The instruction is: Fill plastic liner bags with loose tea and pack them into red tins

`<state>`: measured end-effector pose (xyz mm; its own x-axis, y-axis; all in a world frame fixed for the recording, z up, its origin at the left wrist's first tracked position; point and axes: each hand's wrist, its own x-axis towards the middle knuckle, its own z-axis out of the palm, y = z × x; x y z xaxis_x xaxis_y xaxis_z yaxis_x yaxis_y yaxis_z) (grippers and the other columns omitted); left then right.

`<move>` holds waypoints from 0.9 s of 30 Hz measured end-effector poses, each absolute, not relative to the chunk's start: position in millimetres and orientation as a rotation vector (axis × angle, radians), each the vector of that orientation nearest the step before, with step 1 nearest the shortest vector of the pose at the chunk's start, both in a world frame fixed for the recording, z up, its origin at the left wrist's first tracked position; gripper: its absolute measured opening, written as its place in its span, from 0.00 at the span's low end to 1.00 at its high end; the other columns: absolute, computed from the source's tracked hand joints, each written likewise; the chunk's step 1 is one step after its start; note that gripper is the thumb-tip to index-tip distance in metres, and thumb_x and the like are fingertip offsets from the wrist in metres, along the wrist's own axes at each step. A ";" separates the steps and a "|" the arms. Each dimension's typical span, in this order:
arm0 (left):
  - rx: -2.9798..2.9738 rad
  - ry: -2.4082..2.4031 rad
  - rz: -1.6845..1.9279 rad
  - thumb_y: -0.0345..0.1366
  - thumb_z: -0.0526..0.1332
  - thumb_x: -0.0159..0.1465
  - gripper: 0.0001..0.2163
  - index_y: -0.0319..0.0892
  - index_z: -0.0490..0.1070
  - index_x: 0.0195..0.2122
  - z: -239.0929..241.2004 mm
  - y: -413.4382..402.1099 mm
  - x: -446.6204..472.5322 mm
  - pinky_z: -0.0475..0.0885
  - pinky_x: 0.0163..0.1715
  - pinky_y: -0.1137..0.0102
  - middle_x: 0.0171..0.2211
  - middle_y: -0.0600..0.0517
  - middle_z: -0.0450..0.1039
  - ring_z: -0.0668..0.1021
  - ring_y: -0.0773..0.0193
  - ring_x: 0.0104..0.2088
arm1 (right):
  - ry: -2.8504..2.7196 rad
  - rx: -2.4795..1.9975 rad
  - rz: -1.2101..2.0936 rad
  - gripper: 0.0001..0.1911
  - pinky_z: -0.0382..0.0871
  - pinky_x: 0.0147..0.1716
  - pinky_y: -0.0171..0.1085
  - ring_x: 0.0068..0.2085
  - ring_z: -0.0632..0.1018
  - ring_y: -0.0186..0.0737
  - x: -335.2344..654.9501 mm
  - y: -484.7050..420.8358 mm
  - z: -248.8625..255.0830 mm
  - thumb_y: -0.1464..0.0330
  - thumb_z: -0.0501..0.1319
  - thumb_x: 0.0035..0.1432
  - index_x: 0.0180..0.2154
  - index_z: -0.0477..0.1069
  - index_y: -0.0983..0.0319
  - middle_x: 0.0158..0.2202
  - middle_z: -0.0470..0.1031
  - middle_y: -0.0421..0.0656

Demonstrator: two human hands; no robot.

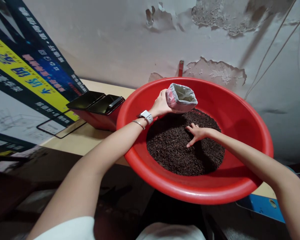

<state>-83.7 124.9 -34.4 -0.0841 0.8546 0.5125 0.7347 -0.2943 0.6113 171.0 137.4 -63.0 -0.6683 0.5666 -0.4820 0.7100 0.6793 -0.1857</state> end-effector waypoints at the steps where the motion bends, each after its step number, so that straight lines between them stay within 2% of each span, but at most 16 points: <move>1: 2.036 1.766 1.307 0.51 0.77 0.36 0.50 0.44 0.55 0.58 -33.3 123.8 -83.0 0.68 0.58 0.48 0.59 0.40 0.62 0.70 0.41 0.58 | 2.523 0.979 -0.497 0.66 0.59 0.61 0.58 0.67 0.56 0.73 169.9 136.9 -63.3 0.43 0.74 0.32 0.67 0.51 0.62 0.67 0.50 0.61; 3: 2.037 1.768 1.254 0.51 0.77 0.35 0.51 0.42 0.55 0.58 -30.1 121.1 -81.4 0.68 0.58 0.48 0.59 0.39 0.61 0.70 0.40 0.58 | 2.557 0.959 -0.494 0.62 0.63 0.60 0.54 0.64 0.63 0.68 167.3 135.7 -63.5 0.47 0.75 0.34 0.66 0.54 0.63 0.65 0.56 0.60; 5: 2.035 1.781 1.193 0.50 0.77 0.34 0.51 0.41 0.55 0.58 -27.3 118.7 -80.3 0.67 0.58 0.47 0.58 0.38 0.61 0.70 0.40 0.58 | 2.573 0.963 -0.489 0.55 0.65 0.59 0.50 0.61 0.68 0.62 164.9 134.4 -62.8 0.51 0.75 0.39 0.64 0.57 0.64 0.62 0.61 0.59; 8: 2.044 1.774 1.133 0.50 0.77 0.34 0.51 0.41 0.55 0.57 -25.8 117.2 -80.5 0.67 0.58 0.47 0.57 0.39 0.61 0.70 0.39 0.58 | 2.561 0.982 -0.459 0.44 0.64 0.60 0.45 0.61 0.69 0.58 163.0 131.2 -61.7 0.55 0.71 0.48 0.62 0.61 0.67 0.60 0.66 0.58; 13: 2.028 1.783 1.131 0.51 0.77 0.33 0.51 0.42 0.55 0.57 -27.5 118.4 -80.2 0.68 0.58 0.47 0.56 0.40 0.62 0.71 0.38 0.57 | 2.554 1.012 -0.480 0.46 0.65 0.58 0.46 0.62 0.68 0.59 162.5 126.0 -64.5 0.58 0.69 0.52 0.65 0.55 0.69 0.65 0.59 0.63; 18: 2.013 1.820 1.172 0.52 0.77 0.32 0.51 0.43 0.56 0.56 -26.8 117.9 -76.2 0.69 0.56 0.45 0.56 0.40 0.63 0.72 0.37 0.56 | 2.597 0.869 -0.479 0.34 0.70 0.53 0.42 0.57 0.75 0.54 163.6 133.3 -65.3 0.62 0.64 0.59 0.63 0.61 0.68 0.58 0.71 0.59; 23: 2.042 1.758 1.277 0.50 0.77 0.35 0.48 0.45 0.57 0.56 -25.6 118.1 -77.4 0.70 0.56 0.48 0.55 0.42 0.66 0.73 0.40 0.55 | 2.634 0.828 -0.433 0.30 0.72 0.51 0.40 0.56 0.76 0.50 171.0 151.1 -48.1 0.62 0.64 0.58 0.61 0.67 0.63 0.57 0.74 0.52; 25: 2.064 1.732 1.273 0.49 0.77 0.35 0.48 0.45 0.57 0.56 -24.8 117.8 -78.1 0.69 0.56 0.48 0.55 0.43 0.66 0.73 0.40 0.56 | 2.645 0.852 -0.393 0.28 0.74 0.46 0.40 0.51 0.79 0.49 180.8 164.0 -36.0 0.62 0.65 0.57 0.59 0.69 0.61 0.53 0.77 0.50; 27: 2.091 1.697 1.252 0.49 0.77 0.35 0.49 0.44 0.57 0.57 -24.2 117.2 -77.8 0.69 0.56 0.48 0.55 0.43 0.66 0.73 0.41 0.56 | 2.680 0.932 -0.314 0.24 0.75 0.39 0.40 0.43 0.81 0.48 196.4 180.7 -22.2 0.62 0.66 0.55 0.54 0.72 0.59 0.45 0.80 0.47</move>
<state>-77.8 117.2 -24.2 -0.0010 0.8710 0.4913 0.7265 -0.3370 0.5989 196.4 180.7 -22.2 -0.7503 0.5694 -0.3358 0.6316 0.7674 -0.1100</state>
